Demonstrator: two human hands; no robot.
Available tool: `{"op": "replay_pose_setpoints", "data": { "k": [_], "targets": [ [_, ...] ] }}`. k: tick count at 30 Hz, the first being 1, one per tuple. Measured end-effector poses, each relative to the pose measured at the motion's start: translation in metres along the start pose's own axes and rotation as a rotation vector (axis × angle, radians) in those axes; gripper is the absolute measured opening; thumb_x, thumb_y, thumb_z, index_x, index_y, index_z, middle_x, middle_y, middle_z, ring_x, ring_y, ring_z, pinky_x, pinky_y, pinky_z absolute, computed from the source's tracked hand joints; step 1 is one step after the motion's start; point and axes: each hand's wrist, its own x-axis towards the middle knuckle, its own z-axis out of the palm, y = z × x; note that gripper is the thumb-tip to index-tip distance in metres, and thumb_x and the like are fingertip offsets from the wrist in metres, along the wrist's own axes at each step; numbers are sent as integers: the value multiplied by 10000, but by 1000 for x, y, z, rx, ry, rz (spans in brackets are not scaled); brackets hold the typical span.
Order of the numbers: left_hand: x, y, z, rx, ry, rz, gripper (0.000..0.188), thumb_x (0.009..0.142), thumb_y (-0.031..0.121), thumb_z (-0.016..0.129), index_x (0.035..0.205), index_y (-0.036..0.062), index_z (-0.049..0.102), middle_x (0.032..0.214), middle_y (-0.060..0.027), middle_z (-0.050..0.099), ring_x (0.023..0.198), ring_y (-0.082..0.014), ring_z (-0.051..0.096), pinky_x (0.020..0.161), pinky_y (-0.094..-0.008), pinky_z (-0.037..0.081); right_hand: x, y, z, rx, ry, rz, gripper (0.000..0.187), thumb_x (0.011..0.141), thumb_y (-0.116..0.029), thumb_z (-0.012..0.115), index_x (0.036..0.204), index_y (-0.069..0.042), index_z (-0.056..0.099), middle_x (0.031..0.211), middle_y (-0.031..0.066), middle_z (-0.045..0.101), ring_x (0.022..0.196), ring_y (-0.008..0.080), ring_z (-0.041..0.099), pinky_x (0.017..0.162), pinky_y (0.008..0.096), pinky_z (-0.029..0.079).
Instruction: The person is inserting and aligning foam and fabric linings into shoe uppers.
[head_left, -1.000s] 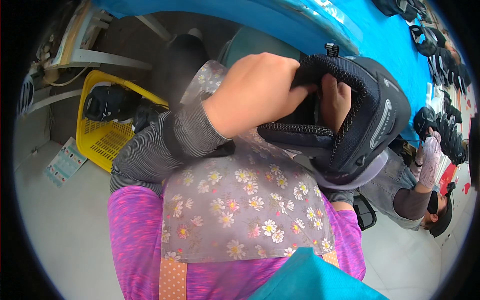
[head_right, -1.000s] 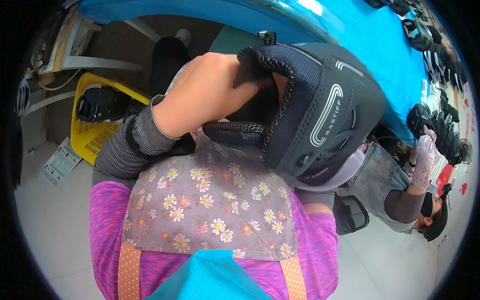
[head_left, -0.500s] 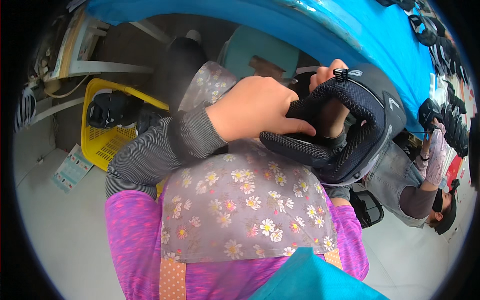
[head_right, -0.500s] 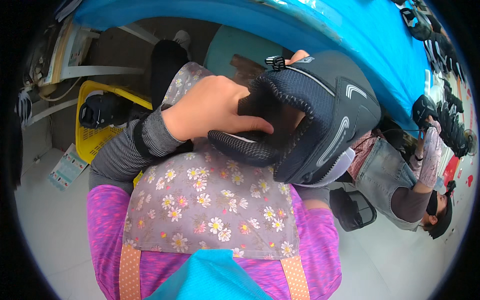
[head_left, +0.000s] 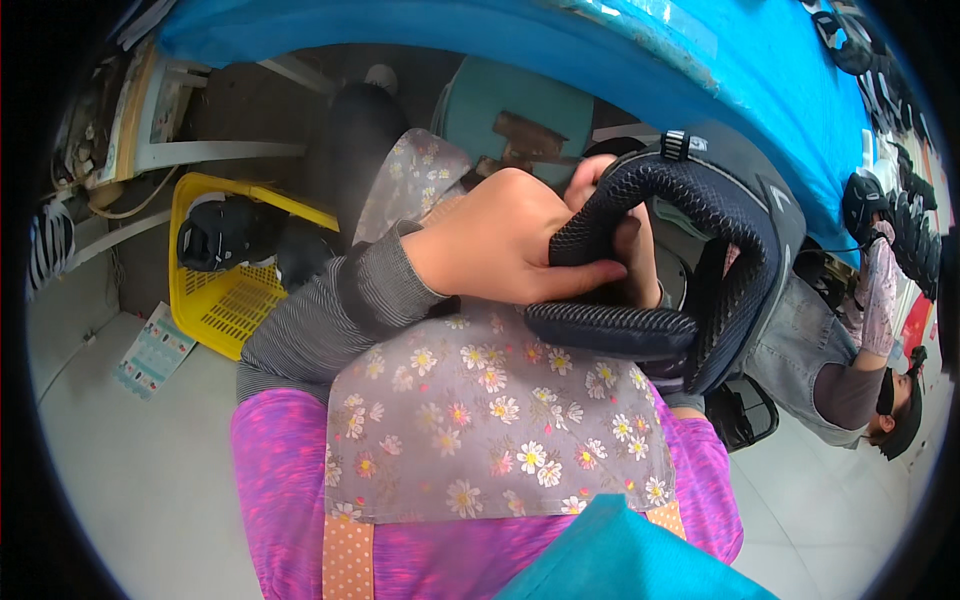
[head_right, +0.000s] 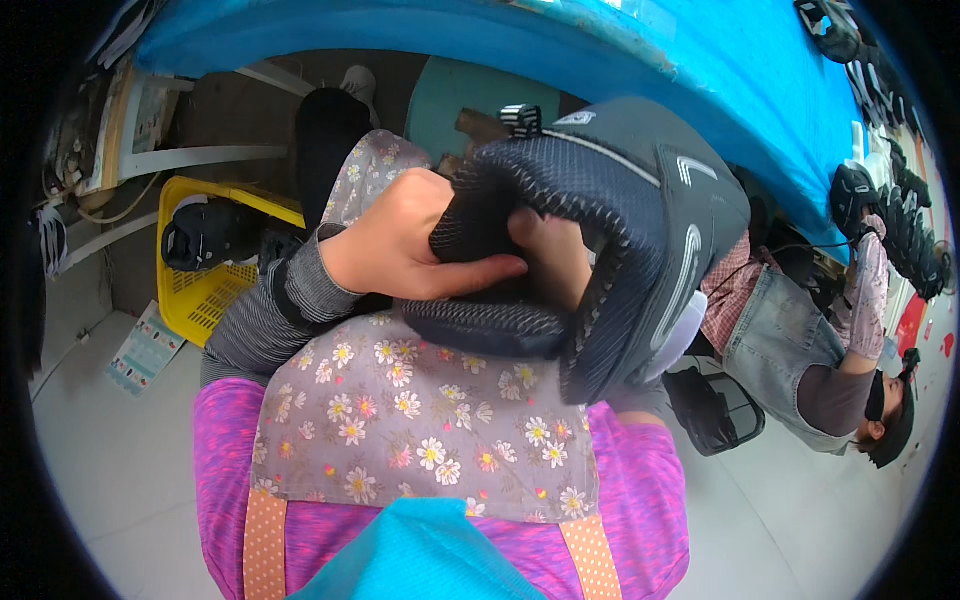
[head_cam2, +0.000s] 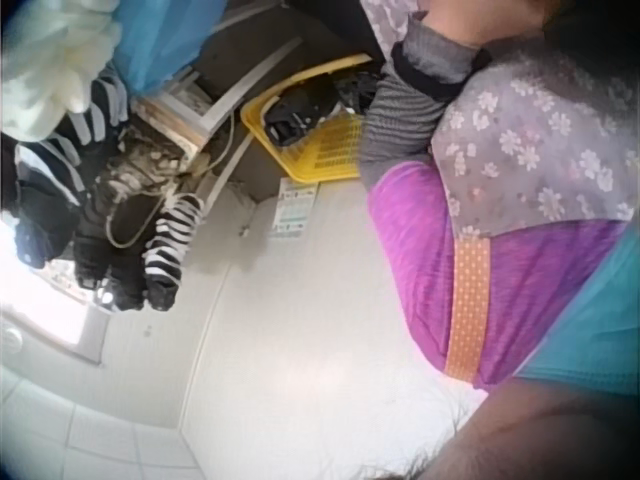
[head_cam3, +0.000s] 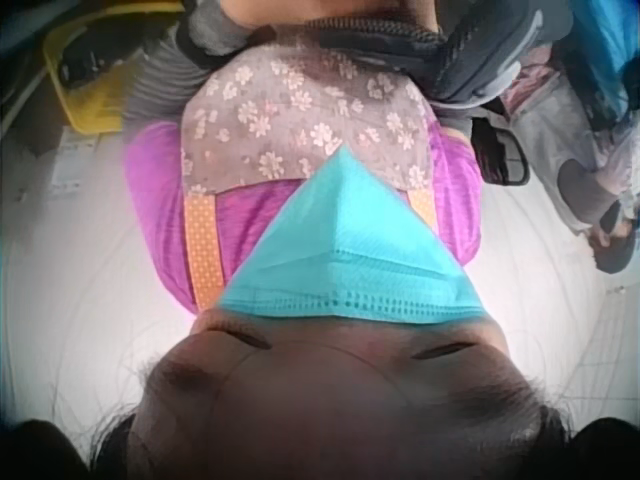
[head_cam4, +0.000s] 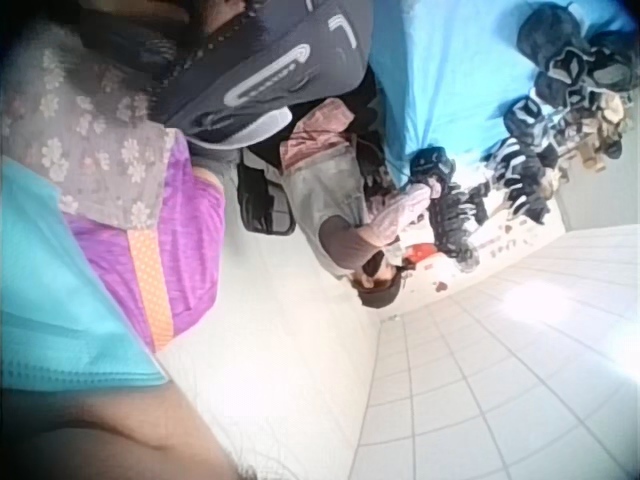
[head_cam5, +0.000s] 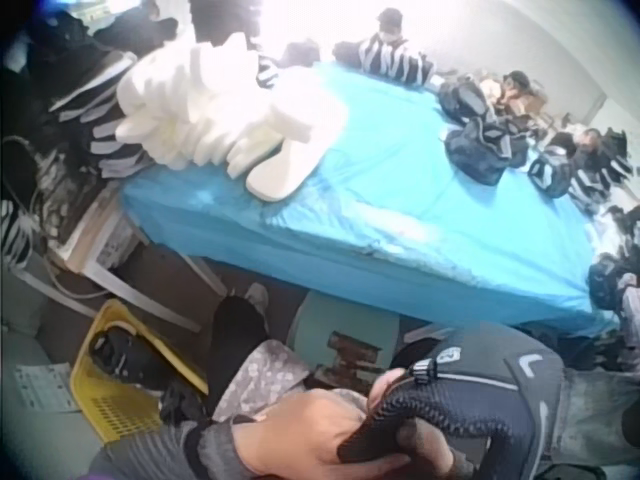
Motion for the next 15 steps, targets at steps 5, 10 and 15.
{"op": "replay_pose_setpoints", "data": {
  "k": [5, 10, 15],
  "targets": [
    [1, -5, 19, -112, 189, 85, 240, 809, 205, 789, 738, 51, 619, 623, -91, 582, 554, -292, 609, 504, -365, 462, -6, -10, -3, -249, -89, 149, 457, 918, -460, 688, 1019, -58, 496, 817, 35, 531, 674, 79, 486, 558, 233, 369],
    [-5, -10, 10, -108, 137, 8, 258, 850, 266, 769, 764, 54, 651, 603, -93, 605, 536, -281, 619, 499, -340, 473, -1, -9, -12, -200, -86, 53, 443, 913, -425, 695, 1034, -43, 505, 845, 60, 546, 715, 111, 507, 600, 262, 393],
    [-3, 4, -3, -508, 28, -469, 238, 879, 258, 759, 823, 38, 684, 641, -118, 642, 551, -280, 632, 529, -324, 490, 6, -6, -16, -168, -127, -4, 432, 908, -391, 703, 1049, -29, 514, 872, 85, 561, 756, 143, 529, 642, 290, 418]
  ]
}}
